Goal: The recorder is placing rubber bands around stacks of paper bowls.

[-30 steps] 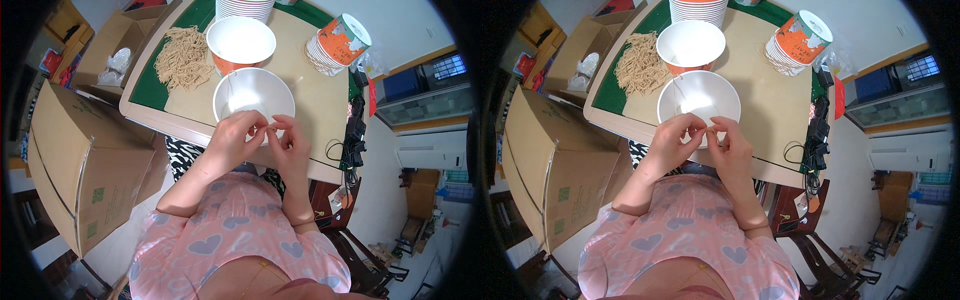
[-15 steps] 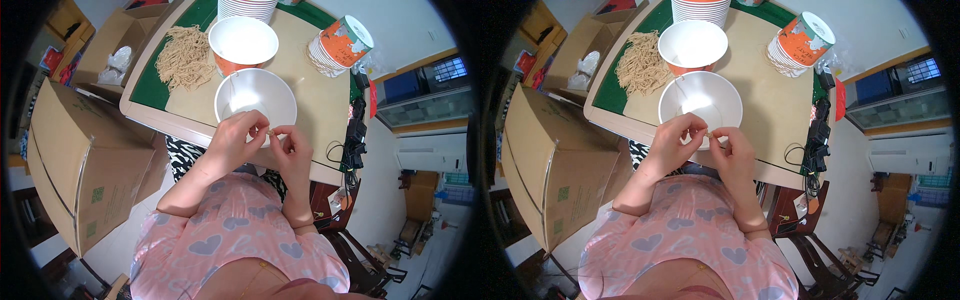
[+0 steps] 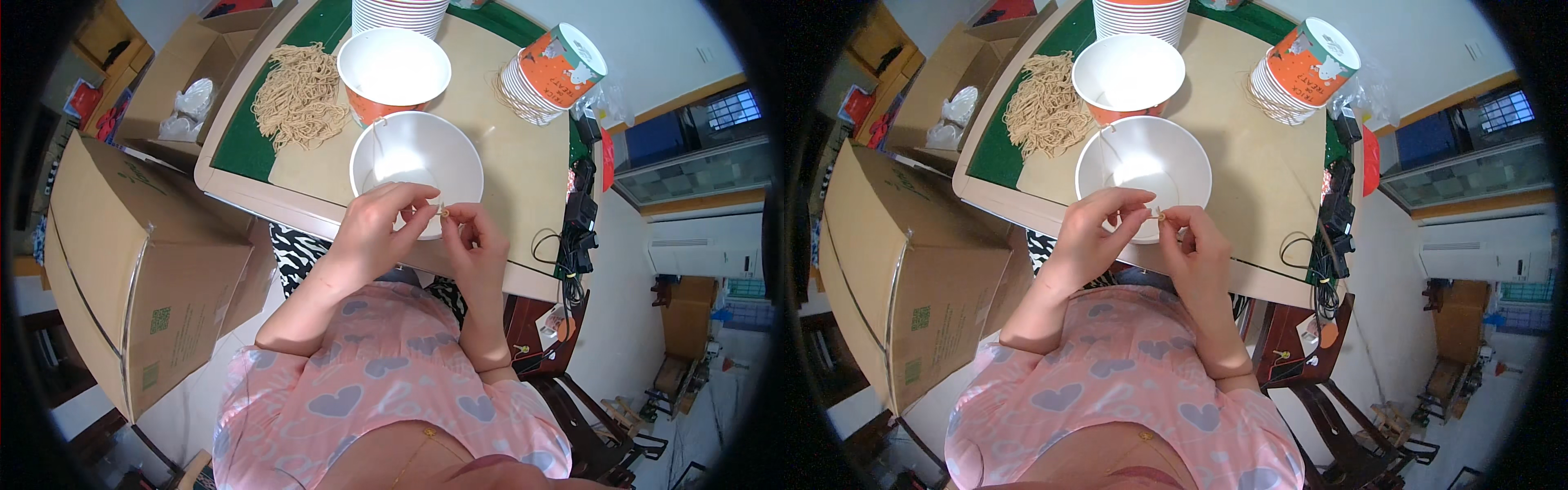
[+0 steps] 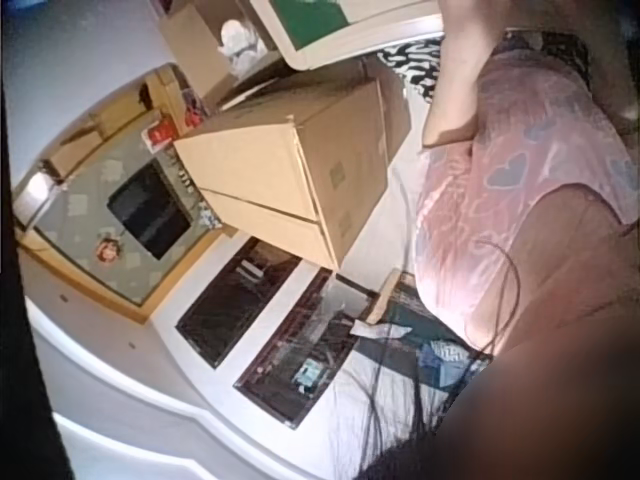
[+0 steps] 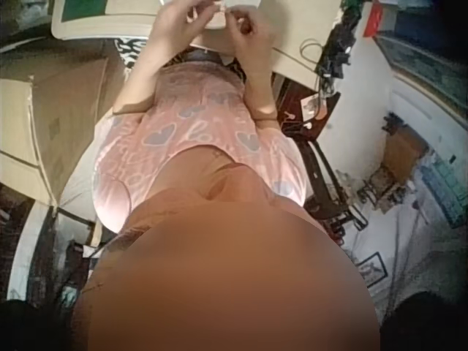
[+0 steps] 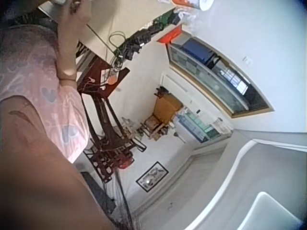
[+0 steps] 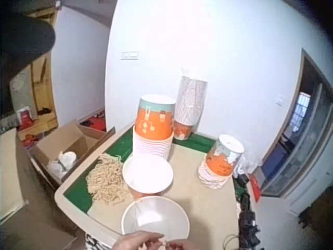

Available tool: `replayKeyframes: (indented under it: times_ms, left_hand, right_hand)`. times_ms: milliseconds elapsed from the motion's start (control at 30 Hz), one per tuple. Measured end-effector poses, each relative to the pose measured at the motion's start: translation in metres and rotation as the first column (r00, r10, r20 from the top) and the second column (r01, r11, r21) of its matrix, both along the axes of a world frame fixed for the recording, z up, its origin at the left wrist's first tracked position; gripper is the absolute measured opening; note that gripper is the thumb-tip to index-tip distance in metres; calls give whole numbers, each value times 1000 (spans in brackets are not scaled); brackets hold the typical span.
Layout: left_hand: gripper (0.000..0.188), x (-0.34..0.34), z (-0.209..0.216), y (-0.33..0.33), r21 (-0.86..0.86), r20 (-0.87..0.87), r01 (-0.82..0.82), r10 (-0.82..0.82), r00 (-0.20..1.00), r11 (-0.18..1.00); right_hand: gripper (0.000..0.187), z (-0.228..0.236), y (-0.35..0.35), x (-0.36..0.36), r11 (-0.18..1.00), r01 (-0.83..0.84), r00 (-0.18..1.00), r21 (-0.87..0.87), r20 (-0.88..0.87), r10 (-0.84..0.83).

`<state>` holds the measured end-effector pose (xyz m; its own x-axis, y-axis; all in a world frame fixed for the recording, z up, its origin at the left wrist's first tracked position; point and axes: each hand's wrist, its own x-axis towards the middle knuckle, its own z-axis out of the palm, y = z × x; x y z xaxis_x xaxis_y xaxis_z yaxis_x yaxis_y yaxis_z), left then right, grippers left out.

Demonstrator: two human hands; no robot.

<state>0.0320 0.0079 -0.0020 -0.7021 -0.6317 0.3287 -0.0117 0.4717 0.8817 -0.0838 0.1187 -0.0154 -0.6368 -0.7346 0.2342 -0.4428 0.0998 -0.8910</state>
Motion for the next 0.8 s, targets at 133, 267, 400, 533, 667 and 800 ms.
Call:
replayKeyframes:
  times_ms: [133, 267, 400, 533, 667, 800]
  left_hand:
    - [17, -1, 0, 1, -40, 4, 27, -27, 1000, 999]
    - [12, -3, 0, 2, -38, -4, 42, -42, 999, 998]
    - [8, -4, 1, 2, -31, 1, 19, -19, 1000, 999]
    - [6, -6, -1, 3, 39, -14, -10, 10, 1000, 999]
    - [6, -6, -1, 2, 15, -38, -42, 43, 998, 999]
    - [6, -7, -4, 3, -37, -37, -89, 87, 996, 995]
  right_hand:
    - [9, 0, 1, 1, 1000, -5, 1000, -13, 2, 5]
    - [9, 0, 2, 1, 1000, -14, 1000, -12, -20, 14]
    - [8, 0, 2, 1, 1000, -2, 999, -17, -38, 2]
    - [6, 0, 3, 1, 1000, 4, 997, -15, -71, -5]
    - [5, -4, 3, 0, 1000, 3, 997, -26, -78, -5]
    - [4, -3, 4, -1, 1000, -5, 996, -26, -89, 2]
